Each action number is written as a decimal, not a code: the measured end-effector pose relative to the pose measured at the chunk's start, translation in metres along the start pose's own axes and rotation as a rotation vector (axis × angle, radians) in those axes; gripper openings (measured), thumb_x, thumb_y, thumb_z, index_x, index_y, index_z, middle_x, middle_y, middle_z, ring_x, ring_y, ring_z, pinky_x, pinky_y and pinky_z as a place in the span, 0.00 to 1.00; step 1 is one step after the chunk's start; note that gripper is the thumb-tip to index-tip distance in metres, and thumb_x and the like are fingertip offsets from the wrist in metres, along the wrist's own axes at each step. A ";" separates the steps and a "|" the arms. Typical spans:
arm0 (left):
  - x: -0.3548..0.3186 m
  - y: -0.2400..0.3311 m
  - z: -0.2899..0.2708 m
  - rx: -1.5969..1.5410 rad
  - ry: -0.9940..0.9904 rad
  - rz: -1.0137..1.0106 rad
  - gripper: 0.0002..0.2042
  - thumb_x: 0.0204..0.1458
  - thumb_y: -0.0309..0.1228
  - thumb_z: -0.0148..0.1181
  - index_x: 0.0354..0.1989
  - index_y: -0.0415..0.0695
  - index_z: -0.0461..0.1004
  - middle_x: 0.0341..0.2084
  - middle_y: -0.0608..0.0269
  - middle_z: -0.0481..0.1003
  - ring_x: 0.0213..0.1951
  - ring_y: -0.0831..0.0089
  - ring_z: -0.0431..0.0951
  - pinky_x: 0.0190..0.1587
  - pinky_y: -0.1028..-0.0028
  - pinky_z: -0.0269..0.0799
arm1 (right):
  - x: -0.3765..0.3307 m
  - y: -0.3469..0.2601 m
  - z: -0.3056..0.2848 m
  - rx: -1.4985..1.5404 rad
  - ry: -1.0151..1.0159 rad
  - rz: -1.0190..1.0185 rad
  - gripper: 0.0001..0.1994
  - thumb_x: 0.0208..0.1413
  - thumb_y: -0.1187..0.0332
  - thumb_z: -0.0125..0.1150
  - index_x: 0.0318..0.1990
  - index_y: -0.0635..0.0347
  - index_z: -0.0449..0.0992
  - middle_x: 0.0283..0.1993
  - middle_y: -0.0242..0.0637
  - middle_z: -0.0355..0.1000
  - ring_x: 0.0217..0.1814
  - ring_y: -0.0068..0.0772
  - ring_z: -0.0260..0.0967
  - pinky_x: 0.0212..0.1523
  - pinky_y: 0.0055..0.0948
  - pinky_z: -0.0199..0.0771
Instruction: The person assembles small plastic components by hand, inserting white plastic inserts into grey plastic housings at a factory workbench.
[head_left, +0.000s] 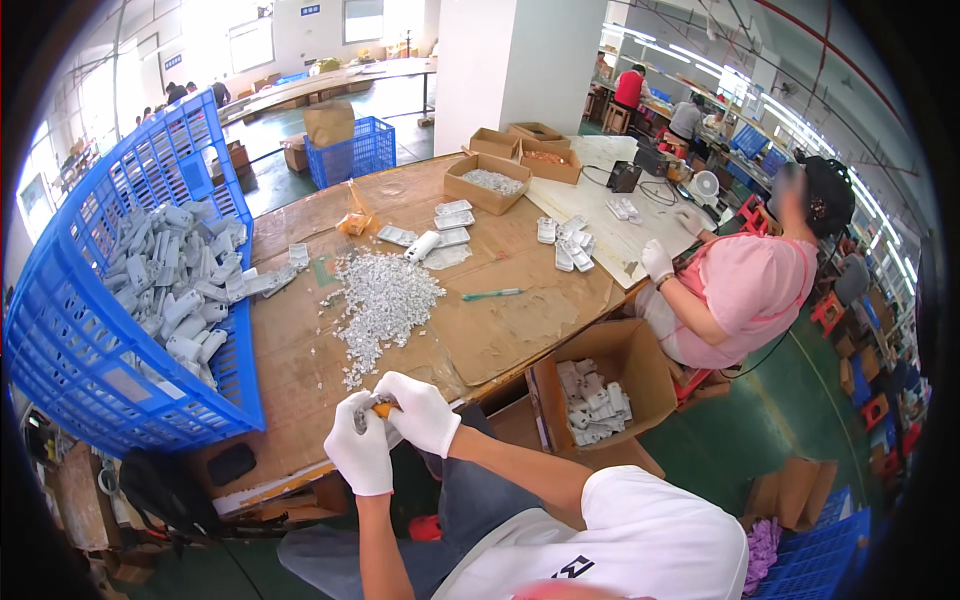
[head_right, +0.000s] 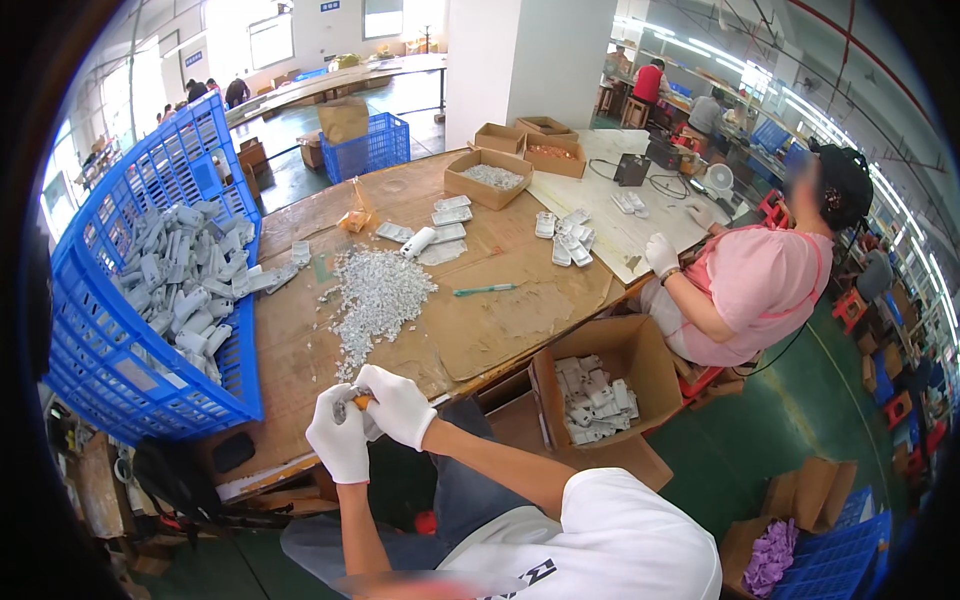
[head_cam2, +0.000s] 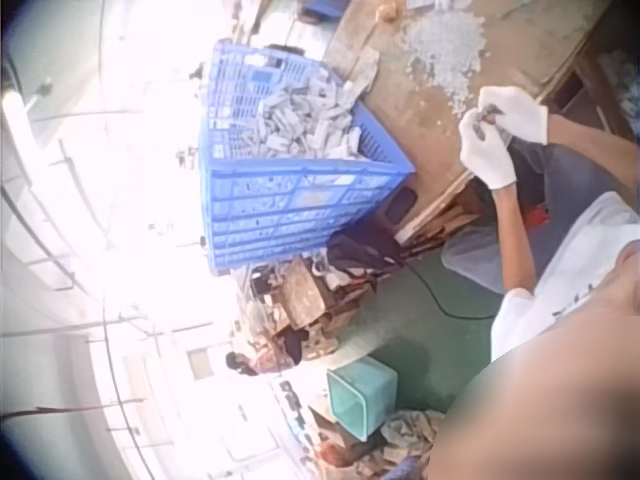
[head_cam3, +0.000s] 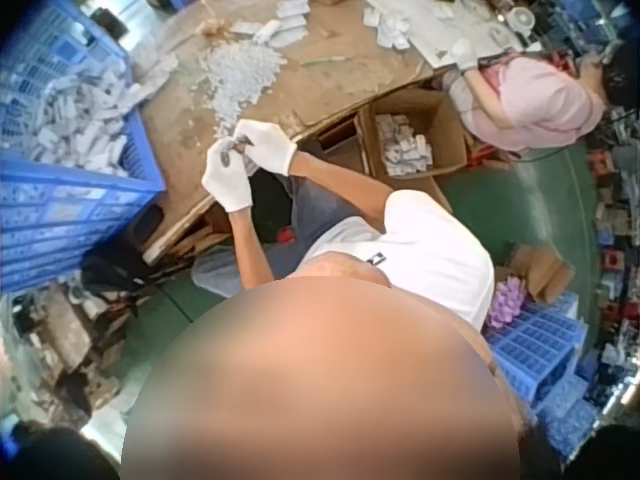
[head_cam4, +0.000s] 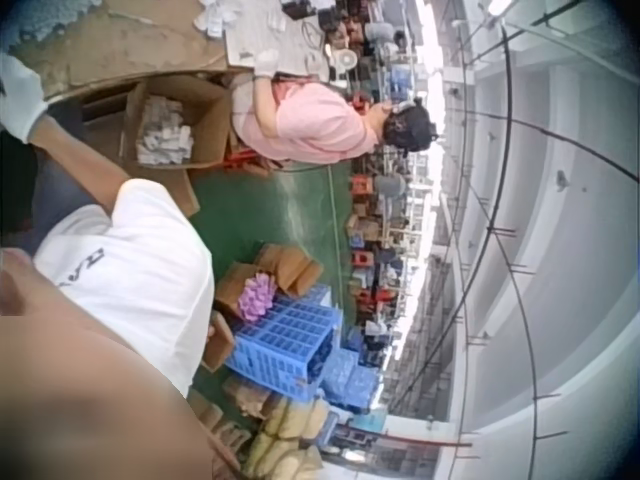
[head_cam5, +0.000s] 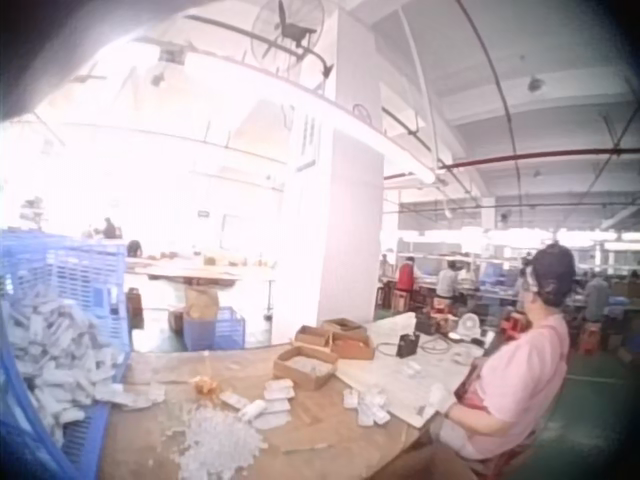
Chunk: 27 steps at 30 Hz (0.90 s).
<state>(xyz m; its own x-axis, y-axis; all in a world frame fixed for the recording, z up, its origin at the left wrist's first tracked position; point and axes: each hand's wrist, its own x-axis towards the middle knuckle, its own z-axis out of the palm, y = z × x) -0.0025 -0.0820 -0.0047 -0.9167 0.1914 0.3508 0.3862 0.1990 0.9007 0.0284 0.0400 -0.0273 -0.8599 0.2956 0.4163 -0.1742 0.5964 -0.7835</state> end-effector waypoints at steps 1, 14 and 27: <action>-0.003 0.002 -0.001 -0.003 -0.002 0.002 0.11 0.52 0.16 0.55 0.43 0.36 0.78 0.33 0.54 0.82 0.37 0.73 0.82 0.45 0.73 0.75 | -0.005 -0.003 -0.003 0.003 0.015 -0.004 0.11 0.52 0.79 0.61 0.43 0.59 0.73 0.39 0.45 0.74 0.39 0.45 0.77 0.41 0.35 0.76; 0.032 -0.006 -0.005 -0.380 -0.001 -0.133 0.09 0.54 0.20 0.58 0.43 0.36 0.76 0.35 0.60 0.80 0.39 0.77 0.79 0.44 0.76 0.75 | -0.006 -0.020 -0.006 -0.351 0.151 -0.440 0.26 0.44 0.77 0.67 0.55 0.55 0.74 0.55 0.42 0.70 0.46 0.44 0.76 0.43 0.34 0.79; 0.019 0.004 -0.015 -0.421 -0.193 -0.177 0.22 0.51 0.16 0.57 0.58 0.34 0.71 0.51 0.56 0.76 0.54 0.72 0.76 0.59 0.73 0.71 | -0.011 -0.011 -0.005 -0.434 0.178 -0.447 0.30 0.39 0.68 0.74 0.55 0.57 0.73 0.60 0.46 0.69 0.47 0.42 0.78 0.40 0.31 0.80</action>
<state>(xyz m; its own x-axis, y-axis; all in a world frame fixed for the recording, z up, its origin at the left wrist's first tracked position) -0.0203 -0.0917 0.0095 -0.9134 0.3722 0.1651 0.1151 -0.1530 0.9815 0.0425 0.0333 -0.0211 -0.6498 0.0459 0.7587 -0.2552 0.9271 -0.2746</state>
